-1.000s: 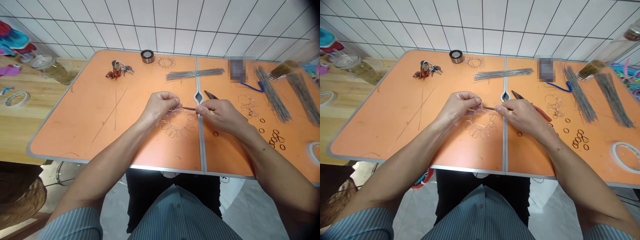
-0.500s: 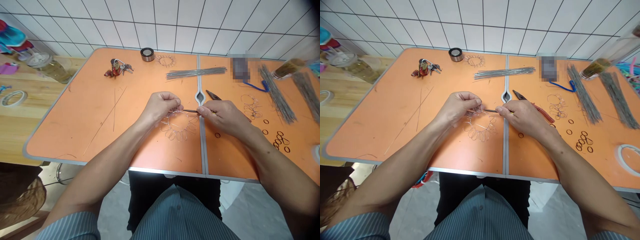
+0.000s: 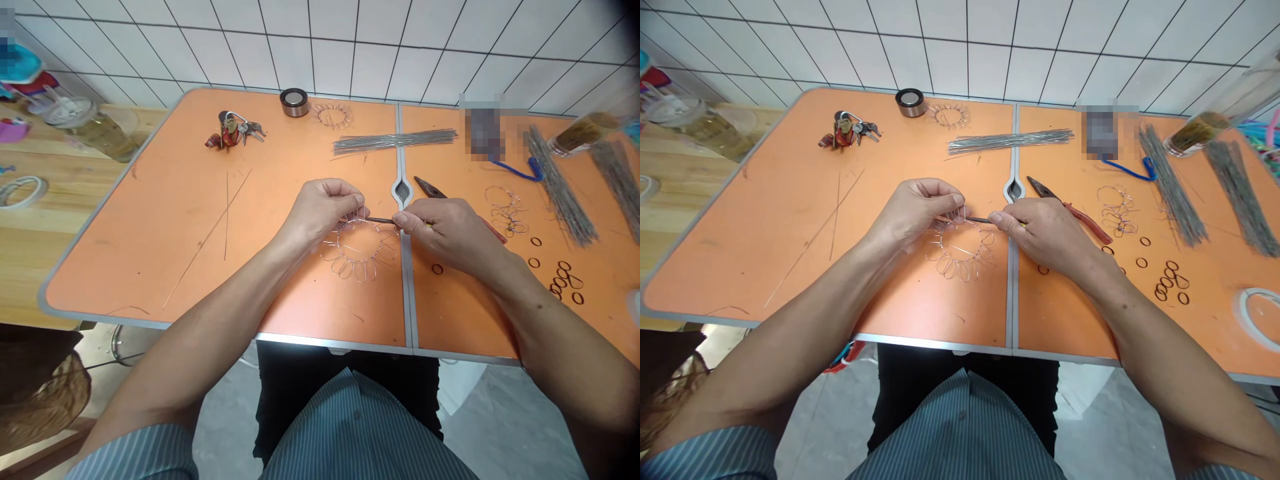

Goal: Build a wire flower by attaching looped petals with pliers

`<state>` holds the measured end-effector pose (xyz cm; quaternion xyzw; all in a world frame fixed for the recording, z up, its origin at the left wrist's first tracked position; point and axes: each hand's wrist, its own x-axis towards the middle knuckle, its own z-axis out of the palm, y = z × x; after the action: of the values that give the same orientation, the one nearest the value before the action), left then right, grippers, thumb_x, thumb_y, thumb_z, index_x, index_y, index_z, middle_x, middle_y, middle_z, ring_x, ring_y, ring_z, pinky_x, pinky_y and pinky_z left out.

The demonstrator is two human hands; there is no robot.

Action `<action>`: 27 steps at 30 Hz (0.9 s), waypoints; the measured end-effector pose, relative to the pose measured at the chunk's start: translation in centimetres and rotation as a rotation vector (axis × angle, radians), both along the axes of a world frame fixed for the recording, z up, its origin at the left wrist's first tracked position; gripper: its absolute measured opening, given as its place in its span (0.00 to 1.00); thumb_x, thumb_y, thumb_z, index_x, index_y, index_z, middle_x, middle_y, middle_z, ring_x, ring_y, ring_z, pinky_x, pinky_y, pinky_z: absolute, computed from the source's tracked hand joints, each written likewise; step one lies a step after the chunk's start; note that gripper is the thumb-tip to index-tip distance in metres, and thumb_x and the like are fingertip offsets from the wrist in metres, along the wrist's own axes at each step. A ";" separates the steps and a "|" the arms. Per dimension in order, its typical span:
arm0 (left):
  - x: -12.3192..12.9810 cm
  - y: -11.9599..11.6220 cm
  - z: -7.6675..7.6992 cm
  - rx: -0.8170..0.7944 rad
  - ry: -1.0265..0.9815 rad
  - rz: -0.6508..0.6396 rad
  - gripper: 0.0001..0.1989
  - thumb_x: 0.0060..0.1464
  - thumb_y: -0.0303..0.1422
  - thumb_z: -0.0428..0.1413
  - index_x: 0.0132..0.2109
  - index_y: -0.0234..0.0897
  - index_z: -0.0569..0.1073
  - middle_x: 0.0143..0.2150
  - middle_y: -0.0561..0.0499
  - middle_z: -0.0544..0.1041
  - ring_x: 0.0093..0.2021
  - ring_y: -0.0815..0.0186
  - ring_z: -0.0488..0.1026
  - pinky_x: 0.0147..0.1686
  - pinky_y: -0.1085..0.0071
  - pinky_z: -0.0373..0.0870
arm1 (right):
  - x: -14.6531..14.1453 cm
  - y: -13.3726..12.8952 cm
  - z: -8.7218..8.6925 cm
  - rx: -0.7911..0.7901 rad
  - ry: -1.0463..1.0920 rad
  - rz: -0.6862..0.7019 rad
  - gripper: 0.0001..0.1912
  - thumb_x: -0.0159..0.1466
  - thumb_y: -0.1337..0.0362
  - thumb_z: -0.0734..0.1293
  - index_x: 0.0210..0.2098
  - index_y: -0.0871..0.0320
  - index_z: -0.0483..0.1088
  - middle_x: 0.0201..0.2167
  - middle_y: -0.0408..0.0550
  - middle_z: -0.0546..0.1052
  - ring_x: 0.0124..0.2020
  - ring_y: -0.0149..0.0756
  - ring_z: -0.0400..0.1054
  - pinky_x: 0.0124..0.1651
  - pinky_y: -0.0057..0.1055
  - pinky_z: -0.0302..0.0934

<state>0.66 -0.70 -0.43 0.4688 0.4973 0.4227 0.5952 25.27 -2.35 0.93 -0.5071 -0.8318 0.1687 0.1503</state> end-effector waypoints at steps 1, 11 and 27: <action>0.0 0.0 0.0 0.002 0.001 -0.002 0.07 0.55 0.29 0.69 0.30 0.35 0.80 0.31 0.47 0.84 0.28 0.69 0.77 0.31 0.72 0.73 | 0.0 0.0 0.0 0.000 0.002 0.001 0.28 0.80 0.43 0.60 0.29 0.51 0.73 0.29 0.48 0.78 0.35 0.44 0.74 0.40 0.40 0.57; -0.1 0.1 -0.3 0.031 -0.035 -0.011 0.06 0.55 0.28 0.67 0.30 0.35 0.80 0.31 0.47 0.84 0.28 0.69 0.76 0.29 0.72 0.71 | -0.4 -0.2 0.4 0.010 -0.022 0.008 0.29 0.80 0.43 0.60 0.28 0.51 0.72 0.28 0.48 0.79 0.36 0.44 0.75 0.41 0.40 0.59; 0.1 -0.1 0.0 0.027 0.005 0.004 0.08 0.56 0.30 0.68 0.29 0.36 0.80 0.31 0.47 0.84 0.28 0.67 0.76 0.31 0.69 0.71 | -0.3 0.0 0.4 -0.010 -0.050 0.013 0.25 0.78 0.48 0.61 0.28 0.51 0.71 0.35 0.51 0.84 0.40 0.48 0.77 0.43 0.41 0.59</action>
<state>0.76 -0.84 -0.42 0.4769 0.4940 0.4294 0.5866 24.93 -2.31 1.35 -0.5064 -0.8378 0.1609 0.1257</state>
